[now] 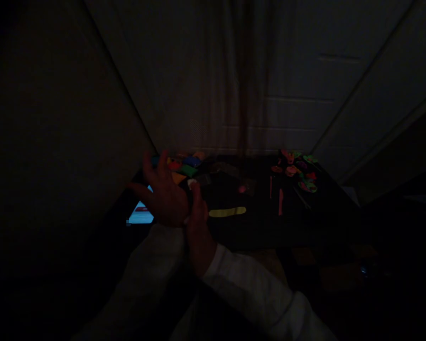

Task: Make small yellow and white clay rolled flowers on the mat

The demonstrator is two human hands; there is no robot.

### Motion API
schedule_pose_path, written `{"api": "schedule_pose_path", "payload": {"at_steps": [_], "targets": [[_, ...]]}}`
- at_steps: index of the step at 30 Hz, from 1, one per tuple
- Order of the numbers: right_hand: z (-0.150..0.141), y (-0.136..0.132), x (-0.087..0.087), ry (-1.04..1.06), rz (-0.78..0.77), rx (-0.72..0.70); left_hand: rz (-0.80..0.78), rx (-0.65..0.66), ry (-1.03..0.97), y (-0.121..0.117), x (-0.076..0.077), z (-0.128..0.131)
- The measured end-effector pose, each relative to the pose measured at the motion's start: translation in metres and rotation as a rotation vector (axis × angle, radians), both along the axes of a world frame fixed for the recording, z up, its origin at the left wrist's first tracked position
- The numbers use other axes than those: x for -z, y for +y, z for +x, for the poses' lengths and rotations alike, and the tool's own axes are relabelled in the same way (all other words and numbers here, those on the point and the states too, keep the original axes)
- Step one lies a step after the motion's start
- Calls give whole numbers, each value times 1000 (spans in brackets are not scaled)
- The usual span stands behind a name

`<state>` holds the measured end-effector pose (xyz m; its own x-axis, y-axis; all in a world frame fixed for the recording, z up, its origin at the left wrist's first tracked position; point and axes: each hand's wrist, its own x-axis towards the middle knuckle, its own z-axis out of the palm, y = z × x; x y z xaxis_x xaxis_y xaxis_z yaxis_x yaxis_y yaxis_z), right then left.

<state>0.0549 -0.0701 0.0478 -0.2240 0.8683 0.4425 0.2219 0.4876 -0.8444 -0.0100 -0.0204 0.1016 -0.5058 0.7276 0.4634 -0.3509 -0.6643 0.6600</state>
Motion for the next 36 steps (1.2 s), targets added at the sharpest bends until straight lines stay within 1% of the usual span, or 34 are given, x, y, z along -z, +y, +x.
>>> {"api": "schedule_pose_path", "payload": {"at_steps": [3, 4, 5, 7, 8, 10, 11, 12, 13, 15, 17, 18, 19, 21, 23, 27, 31, 36], "targets": [[4, 1, 4, 191, -91, -211, -151, -134, -26, 10, 11, -6], [5, 2, 4, 235, -117, -259, -196, -171, -36, 13, 15, -7], [5, 3, 4, 263, -135, -279, -228, -190, -43, 17, 19, -7], [4, 5, 3, 331, -168, -284, -269, -198, -59, 22, 26, -5], [4, 6, 2, 373, -176, -276, -293, -201, -22, 24, 29, -4], [11, 9, 0, 419, -145, -235, -351, -225, 152, 25, 34, -3], [19, 12, -2, 403, -117, -206, -376, -236, 264, 23, 36, -4], [31, 15, -3, 362, -78, -173, -399, -230, 382, 21, 38, -5], [47, 19, -3, 264, -41, -125, -416, -203, 494, 18, 41, -7], [87, 29, 1, -45, 38, 48, -428, -93, 679, 11, 48, -12], [127, 38, 11, -455, 97, 219, -437, 2, 893, 5, 57, -16], [145, 42, 17, -649, 129, 280, -440, 26, 988, 3, 63, -17], [159, 45, 24, -714, 123, 279, -444, 35, 1071, 1, 69, -17], [175, 49, 36, -804, 115, 284, -455, 36, 1209, -2, 80, -16], [180, 50, 44, -853, 104, 287, -463, 27, 1314, -4, 88, -14], [177, 50, 45, -913, 105, 331, -461, 23, 1446, -6, 92, -11], [178, 49, 43, -926, 116, 375, -462, 41, 1489, -4, 91, -11], [179, 48, 44, -926, 127, 407, -489, 82, 1446, -4, 89, -10]]}}
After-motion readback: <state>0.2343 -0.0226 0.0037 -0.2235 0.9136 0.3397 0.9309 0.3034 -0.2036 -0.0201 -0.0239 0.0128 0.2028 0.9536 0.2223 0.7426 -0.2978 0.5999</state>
